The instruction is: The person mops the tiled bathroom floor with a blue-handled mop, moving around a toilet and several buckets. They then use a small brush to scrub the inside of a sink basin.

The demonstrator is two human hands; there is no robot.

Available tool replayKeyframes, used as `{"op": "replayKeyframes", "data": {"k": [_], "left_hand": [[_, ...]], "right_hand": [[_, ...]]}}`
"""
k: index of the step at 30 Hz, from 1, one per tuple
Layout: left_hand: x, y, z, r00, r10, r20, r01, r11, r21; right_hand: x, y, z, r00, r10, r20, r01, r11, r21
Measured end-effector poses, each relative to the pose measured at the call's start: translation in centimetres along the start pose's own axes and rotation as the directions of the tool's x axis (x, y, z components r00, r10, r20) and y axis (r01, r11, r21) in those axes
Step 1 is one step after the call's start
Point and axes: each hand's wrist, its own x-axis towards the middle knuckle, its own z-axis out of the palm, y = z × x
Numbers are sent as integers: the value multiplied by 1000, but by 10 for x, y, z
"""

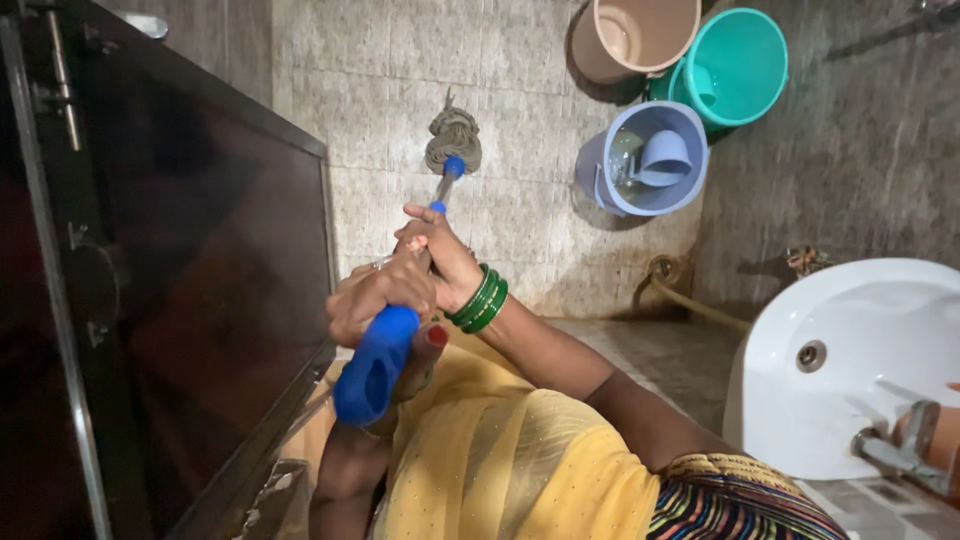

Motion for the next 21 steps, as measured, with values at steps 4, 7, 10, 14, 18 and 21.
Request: {"op": "replayKeyframes", "data": {"k": [4,7,10,14,18,21], "left_hand": [[14,-23,10,998,55,1,-55,998,-9],[9,-53,16,989,139,-44,-138,990,43],[-8,-82,21,995,48,-92,-43,998,53],[-34,-114,14,971,-134,-197,151,986,70],[-75,-127,0,986,-108,-128,131,974,186],[-115,-122,-13,995,-74,-59,89,945,313]], "right_hand": [[30,-23,-3,997,11,71,-15,998,60],[66,-30,-26,983,-35,178,27,999,45],[117,-37,-47,965,-116,237,98,991,87],[187,-52,-58,988,-87,128,92,995,-31],[224,-54,-92,995,-103,13,104,974,-201],[216,-28,-112,985,-163,52,171,927,-334]]}}
